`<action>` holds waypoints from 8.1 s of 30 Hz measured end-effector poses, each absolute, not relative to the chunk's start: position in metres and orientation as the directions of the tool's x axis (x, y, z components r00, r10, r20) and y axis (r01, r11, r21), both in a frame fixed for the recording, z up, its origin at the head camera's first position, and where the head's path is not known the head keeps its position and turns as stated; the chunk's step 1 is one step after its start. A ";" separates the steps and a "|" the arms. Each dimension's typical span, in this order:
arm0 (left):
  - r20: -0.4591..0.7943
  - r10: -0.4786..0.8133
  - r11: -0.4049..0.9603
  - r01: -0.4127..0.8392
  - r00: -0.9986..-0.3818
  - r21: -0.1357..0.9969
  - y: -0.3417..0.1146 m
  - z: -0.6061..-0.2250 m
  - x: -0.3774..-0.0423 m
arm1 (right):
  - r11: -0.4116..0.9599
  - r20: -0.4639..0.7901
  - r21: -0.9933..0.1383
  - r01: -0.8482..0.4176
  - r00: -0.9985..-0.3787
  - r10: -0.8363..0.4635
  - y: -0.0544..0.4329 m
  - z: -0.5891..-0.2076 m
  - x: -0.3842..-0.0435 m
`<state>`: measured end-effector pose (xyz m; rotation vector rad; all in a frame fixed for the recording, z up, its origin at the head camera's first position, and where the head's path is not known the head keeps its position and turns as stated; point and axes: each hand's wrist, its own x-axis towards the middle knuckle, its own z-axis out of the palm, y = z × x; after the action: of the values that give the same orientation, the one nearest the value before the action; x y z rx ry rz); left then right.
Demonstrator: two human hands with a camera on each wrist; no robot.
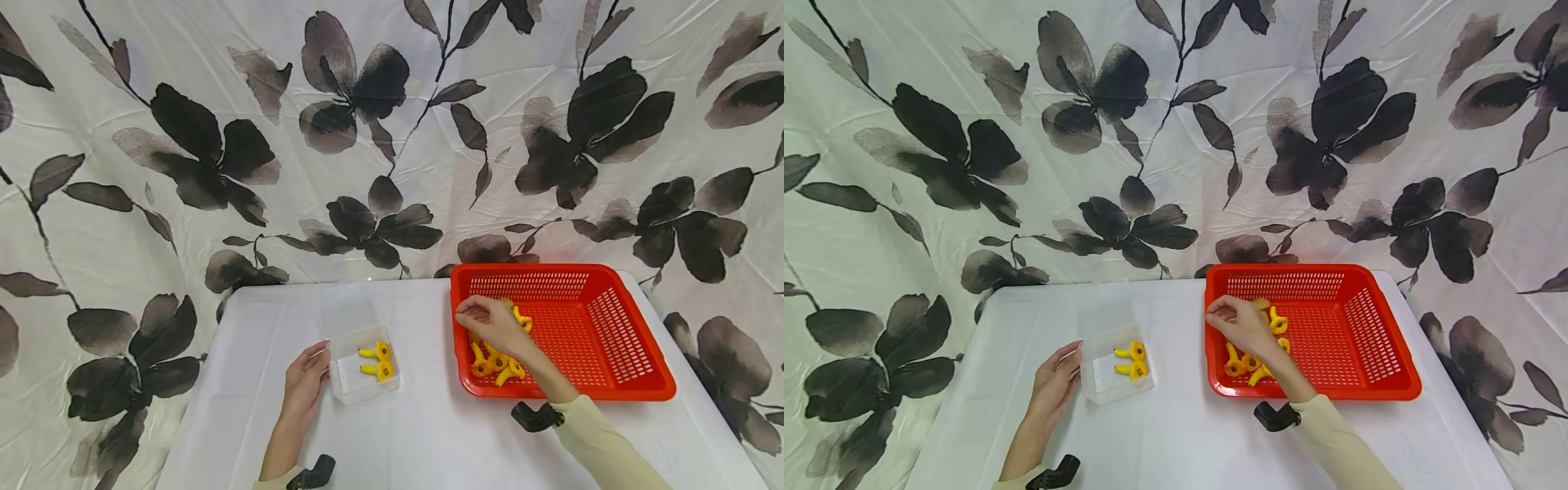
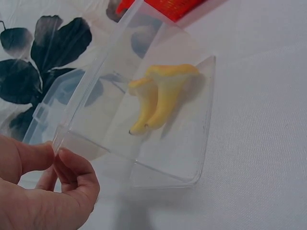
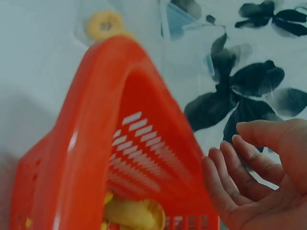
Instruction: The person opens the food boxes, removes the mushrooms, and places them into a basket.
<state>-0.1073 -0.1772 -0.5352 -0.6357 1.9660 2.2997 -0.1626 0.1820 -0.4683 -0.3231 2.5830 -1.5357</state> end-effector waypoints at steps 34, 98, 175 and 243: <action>-0.357 -0.246 -0.178 -0.320 -0.901 0.930 -0.177 -0.534 -0.109 | 0.350 0.017 -0.903 -0.249 -0.835 -0.550 0.048 -0.482 -0.179; -0.336 -0.232 -0.163 -0.304 -0.913 0.939 -0.177 -0.534 -0.107 | 0.312 0.109 -0.867 -0.387 -0.760 -0.640 0.045 -0.495 -0.172; -0.338 -0.255 -0.178 -0.300 -0.906 0.937 -0.173 -0.533 -0.106 | 0.476 -0.250 -0.860 0.186 -0.965 -0.075 0.333 -0.513 -0.216; -0.352 -0.243 -0.097 -0.338 -0.904 0.936 -0.178 -0.524 -0.108 | 0.465 0.086 -0.831 -0.306 -0.896 -0.435 0.140 -0.461 -0.215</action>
<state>-0.1083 -0.1776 -0.5243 -0.6667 2.0645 2.1786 -0.2145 0.1400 -0.4611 -0.6534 2.5691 -1.4131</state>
